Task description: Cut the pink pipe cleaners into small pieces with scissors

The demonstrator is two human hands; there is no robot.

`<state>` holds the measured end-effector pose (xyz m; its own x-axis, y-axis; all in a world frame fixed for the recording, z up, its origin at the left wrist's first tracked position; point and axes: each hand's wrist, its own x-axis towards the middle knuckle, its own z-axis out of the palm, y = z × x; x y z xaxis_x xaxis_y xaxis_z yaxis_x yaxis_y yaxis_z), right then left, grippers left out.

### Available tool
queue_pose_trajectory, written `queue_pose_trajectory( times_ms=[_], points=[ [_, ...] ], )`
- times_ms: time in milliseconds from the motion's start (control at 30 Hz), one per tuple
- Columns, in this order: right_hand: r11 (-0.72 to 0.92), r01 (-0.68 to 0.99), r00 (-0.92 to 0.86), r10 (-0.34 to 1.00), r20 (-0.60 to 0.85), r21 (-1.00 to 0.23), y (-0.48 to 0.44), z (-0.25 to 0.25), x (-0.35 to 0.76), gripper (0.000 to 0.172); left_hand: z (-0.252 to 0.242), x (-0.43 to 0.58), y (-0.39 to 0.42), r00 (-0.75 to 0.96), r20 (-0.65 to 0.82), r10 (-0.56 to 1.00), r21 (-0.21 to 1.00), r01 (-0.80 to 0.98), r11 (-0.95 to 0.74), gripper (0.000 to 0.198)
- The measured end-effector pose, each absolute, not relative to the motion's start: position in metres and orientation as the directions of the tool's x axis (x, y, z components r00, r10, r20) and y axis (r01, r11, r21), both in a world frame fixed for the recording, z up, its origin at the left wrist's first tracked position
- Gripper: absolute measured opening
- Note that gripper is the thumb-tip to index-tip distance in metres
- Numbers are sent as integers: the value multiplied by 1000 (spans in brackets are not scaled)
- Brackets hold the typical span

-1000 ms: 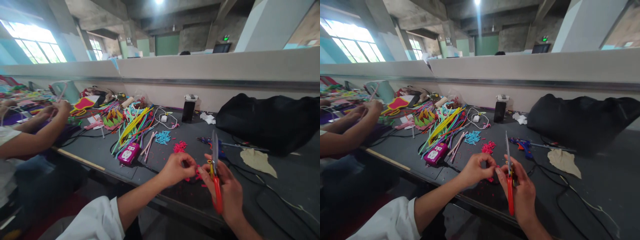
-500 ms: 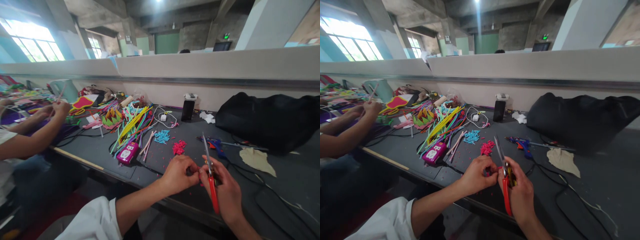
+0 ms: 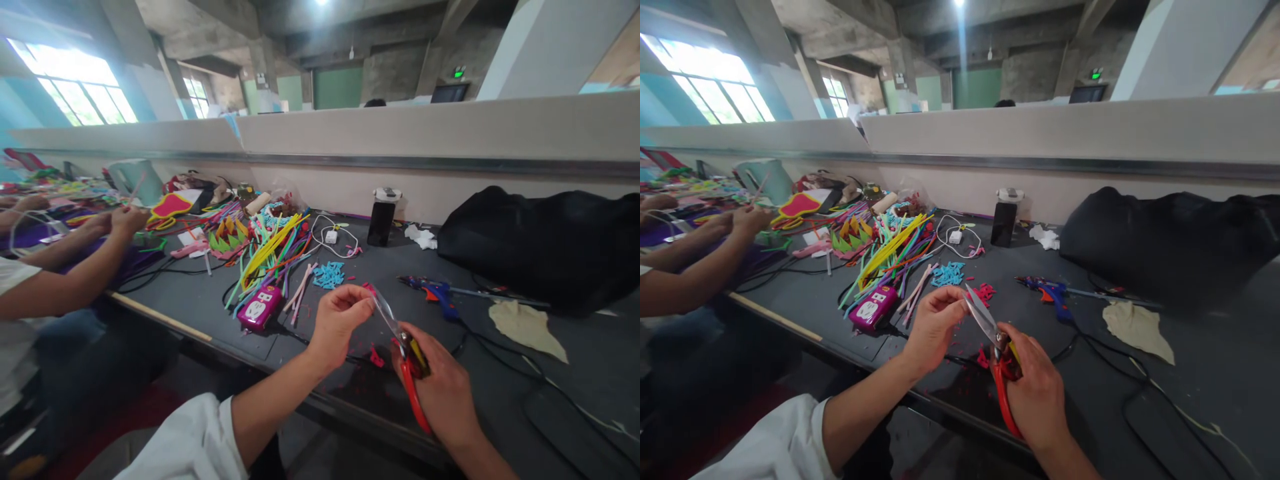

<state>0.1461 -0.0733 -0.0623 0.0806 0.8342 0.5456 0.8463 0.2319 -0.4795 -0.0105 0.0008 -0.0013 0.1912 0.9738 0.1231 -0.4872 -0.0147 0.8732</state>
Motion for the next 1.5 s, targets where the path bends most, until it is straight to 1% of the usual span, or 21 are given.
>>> queue_pose_trajectory(
  times_ms=[100,300,433,767,933,1100,1200,1500],
  points=[
    [240,862,56,830,555,-446,-73,-68,148,34,-1,-11,1,196,117,974,862,-506,-2,15],
    [235,902,39,790,612,-361,-73,-69,150,31,2,-11,-1,200,115,973,873,-487,-3,17],
    [255,909,23,761,649,-331,-72,-65,150,29,2,-12,-1,207,108,972,874,-487,7,17],
    [275,892,14,777,629,-360,-74,-72,149,31,4,-12,-4,217,96,972,864,-502,27,14],
    [278,881,23,783,622,-382,-75,-73,147,33,5,-13,-6,192,136,972,845,-534,-13,15],
    [315,865,11,766,643,-390,-74,-74,145,37,6,-12,-8,160,141,977,837,-547,-31,13],
    [318,860,17,764,645,-399,-73,-74,144,36,6,-11,-9,154,134,979,838,-545,-29,11],
    [317,871,14,748,664,-375,-73,-72,144,29,7,-12,-10,153,138,979,835,-549,-32,9]
  ],
)
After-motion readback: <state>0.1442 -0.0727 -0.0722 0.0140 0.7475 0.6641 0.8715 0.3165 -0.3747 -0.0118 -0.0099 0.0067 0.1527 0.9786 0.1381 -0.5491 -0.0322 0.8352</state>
